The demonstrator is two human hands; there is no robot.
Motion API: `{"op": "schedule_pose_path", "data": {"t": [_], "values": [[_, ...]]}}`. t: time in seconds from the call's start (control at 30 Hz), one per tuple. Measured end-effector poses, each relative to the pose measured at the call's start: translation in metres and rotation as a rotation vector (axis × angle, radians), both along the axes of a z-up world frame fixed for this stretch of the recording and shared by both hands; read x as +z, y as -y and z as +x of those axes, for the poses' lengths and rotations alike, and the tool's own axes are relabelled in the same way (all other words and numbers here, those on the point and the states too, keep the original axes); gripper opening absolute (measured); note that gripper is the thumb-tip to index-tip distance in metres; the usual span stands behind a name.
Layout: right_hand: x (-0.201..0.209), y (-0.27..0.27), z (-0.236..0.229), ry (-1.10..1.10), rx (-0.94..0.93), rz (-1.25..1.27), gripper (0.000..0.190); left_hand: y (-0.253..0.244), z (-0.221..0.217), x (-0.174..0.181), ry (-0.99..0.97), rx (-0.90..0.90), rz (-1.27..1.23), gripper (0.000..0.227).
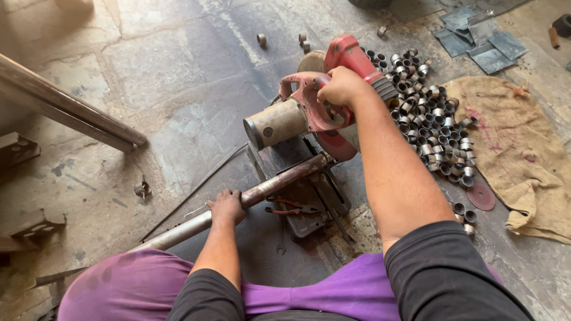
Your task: The person uses a red chop saw to cut a long metal pipe into small cylindrical segments. They repeatedly position the pipe, lower the saw blade to cut, and allow the cut pieces to fall onto a growing pile on the floor.
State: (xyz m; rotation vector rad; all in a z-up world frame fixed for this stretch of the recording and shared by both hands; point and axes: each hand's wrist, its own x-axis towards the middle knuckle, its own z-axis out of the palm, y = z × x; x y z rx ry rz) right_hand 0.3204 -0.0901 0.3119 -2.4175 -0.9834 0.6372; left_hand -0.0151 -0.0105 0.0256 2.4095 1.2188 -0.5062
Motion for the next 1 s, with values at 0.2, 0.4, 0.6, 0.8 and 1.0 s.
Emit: {"op": "schedule_pose_path", "data": {"t": [0.2,0.4,0.6,0.8,1.0], "values": [[0.008,0.0,-0.004,-0.068,-0.024,-0.056,0.039,-0.007,-0.015,-0.008,0.078,-0.046,-0.084,0.067],[0.016,0.001,-0.01,0.009,-0.018,-0.081,0.044,-0.003,-0.008,-0.007,0.155,-0.228,-0.075,0.063],[0.012,0.005,-0.012,-0.073,-0.048,-0.033,0.042,0.001,0.0,-0.007,0.066,-0.17,-0.003,0.067],[0.013,0.008,-0.012,-0.038,-0.027,-0.013,0.043,0.0,0.001,-0.004,0.126,-0.06,0.003,0.065],[0.013,0.008,-0.014,-0.082,-0.056,0.007,0.044,0.007,0.005,0.003,0.026,-0.069,0.076,0.075]]}}
